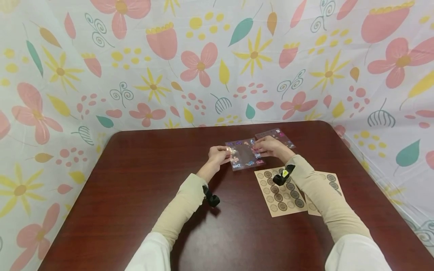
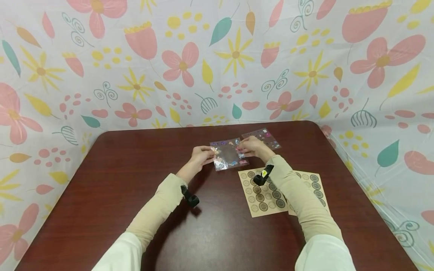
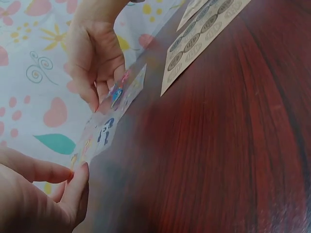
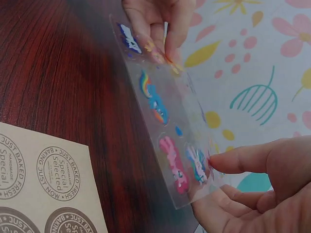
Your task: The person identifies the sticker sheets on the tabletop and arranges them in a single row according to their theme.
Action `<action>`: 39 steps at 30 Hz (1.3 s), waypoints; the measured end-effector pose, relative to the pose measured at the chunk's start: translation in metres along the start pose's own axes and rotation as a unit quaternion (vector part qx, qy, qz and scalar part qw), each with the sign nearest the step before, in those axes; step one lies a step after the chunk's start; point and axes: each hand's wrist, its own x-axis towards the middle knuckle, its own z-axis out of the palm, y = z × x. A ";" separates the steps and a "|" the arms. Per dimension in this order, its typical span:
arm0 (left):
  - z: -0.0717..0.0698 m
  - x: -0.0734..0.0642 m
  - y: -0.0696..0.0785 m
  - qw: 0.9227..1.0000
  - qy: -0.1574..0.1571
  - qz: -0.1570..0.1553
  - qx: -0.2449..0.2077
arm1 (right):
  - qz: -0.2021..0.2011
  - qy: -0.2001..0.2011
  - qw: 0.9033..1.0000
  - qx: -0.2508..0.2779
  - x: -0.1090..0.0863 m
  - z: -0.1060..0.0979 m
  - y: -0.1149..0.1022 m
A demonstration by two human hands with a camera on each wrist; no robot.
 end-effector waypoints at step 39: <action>-0.045 0.008 0.002 0.999 0.000 -0.018 0.037 | -0.010 -0.027 1.000 0.007 0.000 0.020 -0.010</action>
